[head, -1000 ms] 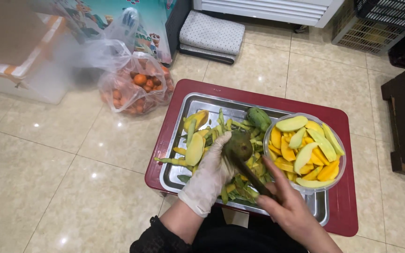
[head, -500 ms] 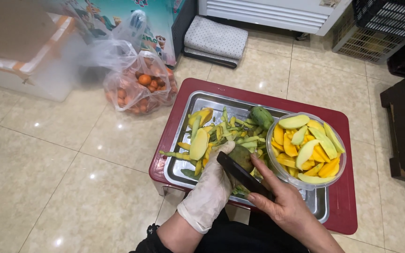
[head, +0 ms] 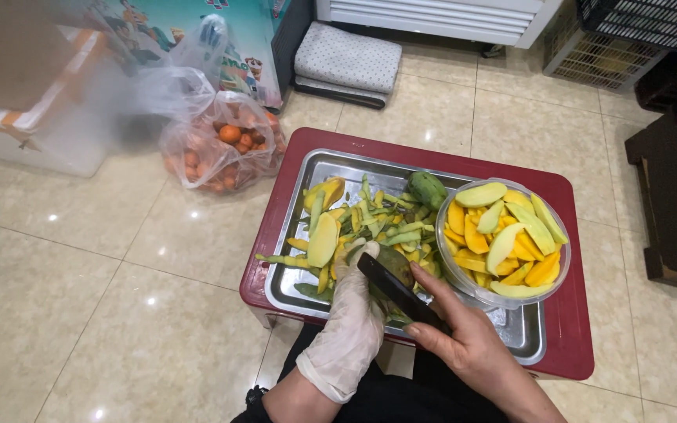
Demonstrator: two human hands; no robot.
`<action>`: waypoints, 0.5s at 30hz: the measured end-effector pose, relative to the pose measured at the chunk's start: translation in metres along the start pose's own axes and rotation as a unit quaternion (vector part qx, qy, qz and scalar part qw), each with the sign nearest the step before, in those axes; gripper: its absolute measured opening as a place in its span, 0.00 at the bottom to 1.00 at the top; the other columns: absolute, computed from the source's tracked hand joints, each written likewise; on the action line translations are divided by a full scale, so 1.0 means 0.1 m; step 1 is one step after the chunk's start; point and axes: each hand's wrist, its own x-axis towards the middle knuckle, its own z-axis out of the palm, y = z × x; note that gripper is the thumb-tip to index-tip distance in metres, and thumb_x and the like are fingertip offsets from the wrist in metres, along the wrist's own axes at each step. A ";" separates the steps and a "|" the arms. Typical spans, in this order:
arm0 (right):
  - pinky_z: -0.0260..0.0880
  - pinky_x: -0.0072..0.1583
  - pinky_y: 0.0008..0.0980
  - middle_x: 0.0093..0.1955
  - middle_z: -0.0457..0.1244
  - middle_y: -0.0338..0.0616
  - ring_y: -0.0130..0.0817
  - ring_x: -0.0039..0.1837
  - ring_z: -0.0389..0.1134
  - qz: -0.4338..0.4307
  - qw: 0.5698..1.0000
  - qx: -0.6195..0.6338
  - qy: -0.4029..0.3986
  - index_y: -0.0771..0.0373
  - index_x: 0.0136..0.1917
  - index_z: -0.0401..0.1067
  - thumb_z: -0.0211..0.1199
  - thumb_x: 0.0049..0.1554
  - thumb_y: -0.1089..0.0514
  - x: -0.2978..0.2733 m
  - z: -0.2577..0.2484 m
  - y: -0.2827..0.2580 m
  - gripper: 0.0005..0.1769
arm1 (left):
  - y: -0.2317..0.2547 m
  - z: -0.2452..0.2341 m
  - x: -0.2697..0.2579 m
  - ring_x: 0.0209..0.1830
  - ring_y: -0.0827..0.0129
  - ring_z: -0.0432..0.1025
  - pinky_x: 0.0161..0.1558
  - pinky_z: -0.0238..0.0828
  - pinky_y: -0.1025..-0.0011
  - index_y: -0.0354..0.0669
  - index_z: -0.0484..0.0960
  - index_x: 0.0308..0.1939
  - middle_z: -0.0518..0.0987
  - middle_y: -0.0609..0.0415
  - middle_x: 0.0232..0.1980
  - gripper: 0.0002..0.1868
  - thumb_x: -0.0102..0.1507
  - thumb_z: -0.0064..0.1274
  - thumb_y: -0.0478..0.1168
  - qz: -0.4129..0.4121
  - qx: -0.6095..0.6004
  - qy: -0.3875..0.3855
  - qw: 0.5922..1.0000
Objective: Peeling and slicing mangoes with a knife on a tray
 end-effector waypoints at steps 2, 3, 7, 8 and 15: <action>0.59 0.73 0.33 0.84 0.53 0.39 0.34 0.83 0.54 0.008 1.000 -0.006 -0.014 0.46 0.83 0.52 0.64 0.54 0.36 -0.01 -0.01 -0.02 0.48 | -0.03 -0.02 0.04 0.41 0.52 0.77 0.40 0.78 0.58 0.49 0.75 0.58 0.81 0.45 0.47 0.19 0.63 0.55 0.38 0.011 -0.004 0.008 1.000; 0.58 0.74 0.34 0.87 0.49 0.37 0.34 0.85 0.50 0.016 0.999 -0.011 -0.027 0.45 0.84 0.48 0.64 0.53 0.35 -0.01 -0.02 -0.03 0.52 | -0.03 -0.03 0.07 0.41 0.52 0.77 0.40 0.78 0.58 0.50 0.75 0.58 0.81 0.44 0.47 0.19 0.63 0.55 0.38 0.017 -0.006 0.011 1.000; 0.57 0.74 0.31 0.85 0.52 0.31 0.32 0.83 0.54 0.050 0.996 -0.067 -0.009 0.37 0.84 0.48 0.66 0.52 0.34 0.01 0.07 0.04 0.52 | -0.05 -0.01 0.14 0.41 0.52 0.77 0.40 0.78 0.57 0.50 0.74 0.61 0.81 0.43 0.48 0.21 0.63 0.54 0.38 0.041 -0.014 0.023 0.999; 0.61 0.72 0.30 0.83 0.54 0.27 0.32 0.81 0.58 0.074 0.992 -0.102 0.004 0.33 0.83 0.50 0.67 0.50 0.32 0.02 0.10 0.04 0.52 | -0.06 -0.01 0.15 0.41 0.51 0.77 0.40 0.78 0.57 0.51 0.73 0.61 0.81 0.43 0.48 0.22 0.63 0.54 0.38 0.047 -0.016 0.027 0.998; 0.72 0.64 0.34 0.74 0.67 0.27 0.35 0.71 0.72 0.122 0.987 -0.097 0.048 0.33 0.76 0.61 0.64 0.49 0.28 0.18 0.22 -0.02 0.44 | -0.11 -0.05 0.28 0.41 0.50 0.77 0.40 0.78 0.56 0.52 0.72 0.65 0.81 0.42 0.49 0.25 0.63 0.52 0.37 0.084 -0.030 0.058 0.994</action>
